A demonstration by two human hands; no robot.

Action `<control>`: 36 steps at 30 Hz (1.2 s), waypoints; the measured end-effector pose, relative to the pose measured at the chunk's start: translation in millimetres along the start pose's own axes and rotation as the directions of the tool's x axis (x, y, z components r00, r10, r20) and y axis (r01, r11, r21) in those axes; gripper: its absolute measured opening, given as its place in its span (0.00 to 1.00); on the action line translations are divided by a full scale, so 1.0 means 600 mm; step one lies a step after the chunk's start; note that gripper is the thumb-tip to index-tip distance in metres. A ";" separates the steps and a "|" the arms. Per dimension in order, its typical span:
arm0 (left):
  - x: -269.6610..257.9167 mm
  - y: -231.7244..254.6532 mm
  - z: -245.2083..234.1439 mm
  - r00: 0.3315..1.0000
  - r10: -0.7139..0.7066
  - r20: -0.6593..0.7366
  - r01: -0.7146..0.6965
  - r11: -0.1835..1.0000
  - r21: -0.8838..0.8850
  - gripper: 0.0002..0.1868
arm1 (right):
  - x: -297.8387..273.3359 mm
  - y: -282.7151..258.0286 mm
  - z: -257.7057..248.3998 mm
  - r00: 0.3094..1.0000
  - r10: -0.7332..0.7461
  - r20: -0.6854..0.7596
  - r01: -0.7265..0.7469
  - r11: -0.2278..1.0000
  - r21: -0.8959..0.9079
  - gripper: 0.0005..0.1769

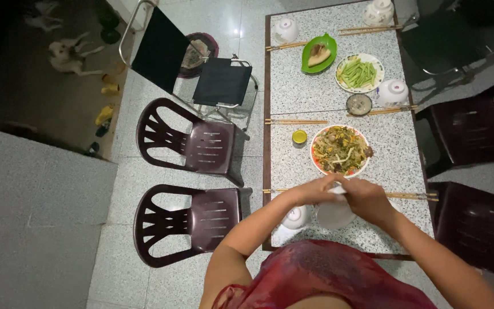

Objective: Wiping bowls and chopsticks and arranging them on a dining table already set with dishes of food.

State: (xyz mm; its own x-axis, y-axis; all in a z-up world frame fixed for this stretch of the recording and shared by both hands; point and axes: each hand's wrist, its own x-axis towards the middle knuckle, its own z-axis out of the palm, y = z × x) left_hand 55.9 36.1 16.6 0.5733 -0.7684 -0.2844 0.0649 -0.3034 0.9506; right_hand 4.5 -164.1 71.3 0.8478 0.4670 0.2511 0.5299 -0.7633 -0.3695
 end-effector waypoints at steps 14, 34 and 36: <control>-0.057 0.060 0.036 0.880 0.218 -0.422 -0.286 0.953 -0.105 0.52 | -0.008 0.034 0.059 0.891 0.445 -0.085 -0.350 0.794 0.497 0.10; -0.046 0.031 0.040 0.809 0.223 -0.544 -0.403 0.884 -0.237 0.55 | -0.025 0.029 0.064 0.687 0.707 0.170 -0.599 0.418 0.683 0.14; -0.027 -0.040 0.020 0.896 0.240 -0.374 -0.344 0.907 -0.244 0.52 | -0.016 0.027 0.020 0.960 0.231 -0.159 -0.175 0.936 0.305 0.17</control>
State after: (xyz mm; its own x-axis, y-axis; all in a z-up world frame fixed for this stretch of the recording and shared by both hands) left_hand 35.3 48.8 -3.0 0.8345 -0.5507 0.0192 0.0607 0.1264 0.9901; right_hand 4.9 -175.9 52.2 0.9332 0.2013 0.2977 0.3538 -0.6600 -0.6628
